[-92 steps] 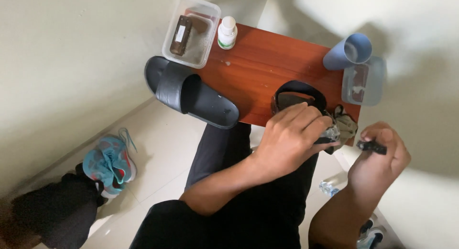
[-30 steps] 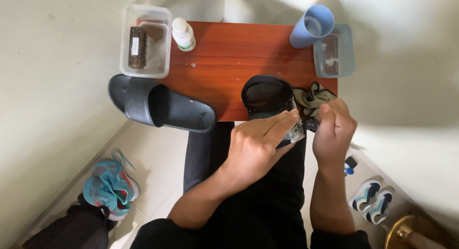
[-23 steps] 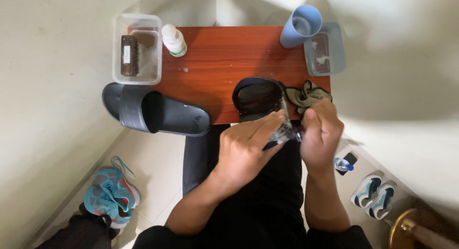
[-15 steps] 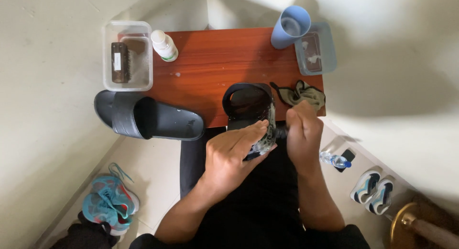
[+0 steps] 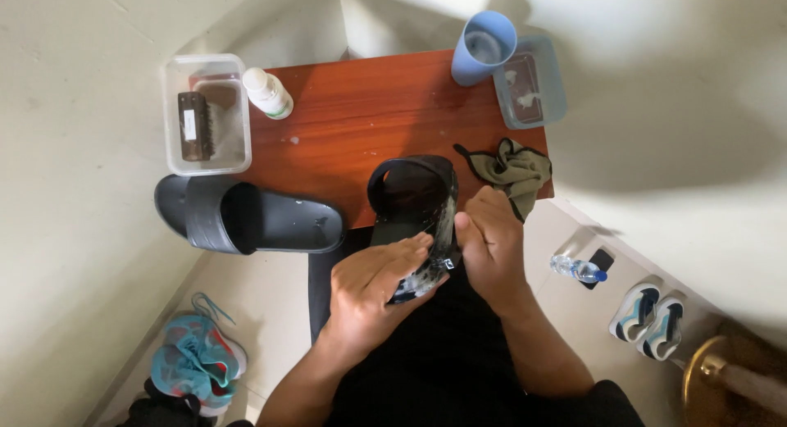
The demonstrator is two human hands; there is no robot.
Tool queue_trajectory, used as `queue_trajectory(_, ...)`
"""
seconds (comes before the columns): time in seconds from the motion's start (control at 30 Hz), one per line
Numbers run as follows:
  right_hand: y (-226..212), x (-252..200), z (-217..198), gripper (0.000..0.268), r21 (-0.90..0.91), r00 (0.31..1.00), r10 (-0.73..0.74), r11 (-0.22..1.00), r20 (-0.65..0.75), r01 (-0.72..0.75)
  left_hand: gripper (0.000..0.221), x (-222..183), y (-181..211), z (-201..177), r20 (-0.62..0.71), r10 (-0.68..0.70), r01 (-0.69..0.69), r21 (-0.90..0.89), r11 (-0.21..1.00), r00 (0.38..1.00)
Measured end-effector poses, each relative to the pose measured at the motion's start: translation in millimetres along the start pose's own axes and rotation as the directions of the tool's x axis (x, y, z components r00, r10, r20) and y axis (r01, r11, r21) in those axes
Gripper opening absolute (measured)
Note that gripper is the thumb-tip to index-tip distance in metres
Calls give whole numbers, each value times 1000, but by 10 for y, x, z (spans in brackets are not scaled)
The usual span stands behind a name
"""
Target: Wiping the edges of sandals with a cloth and applying edge dressing using a small applicator tool.
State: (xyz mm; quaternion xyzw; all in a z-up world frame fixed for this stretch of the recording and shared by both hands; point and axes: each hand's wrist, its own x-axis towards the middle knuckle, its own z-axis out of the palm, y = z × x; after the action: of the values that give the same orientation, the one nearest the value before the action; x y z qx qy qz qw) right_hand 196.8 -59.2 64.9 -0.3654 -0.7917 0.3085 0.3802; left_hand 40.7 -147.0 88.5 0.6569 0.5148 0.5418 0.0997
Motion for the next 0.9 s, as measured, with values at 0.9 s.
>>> queue_trajectory(0.9, 206, -69, -66, 43, -105, 997, 12, 994, -76, -20, 35, 40, -37, 6, 142, 24, -11, -90, 996, 990)
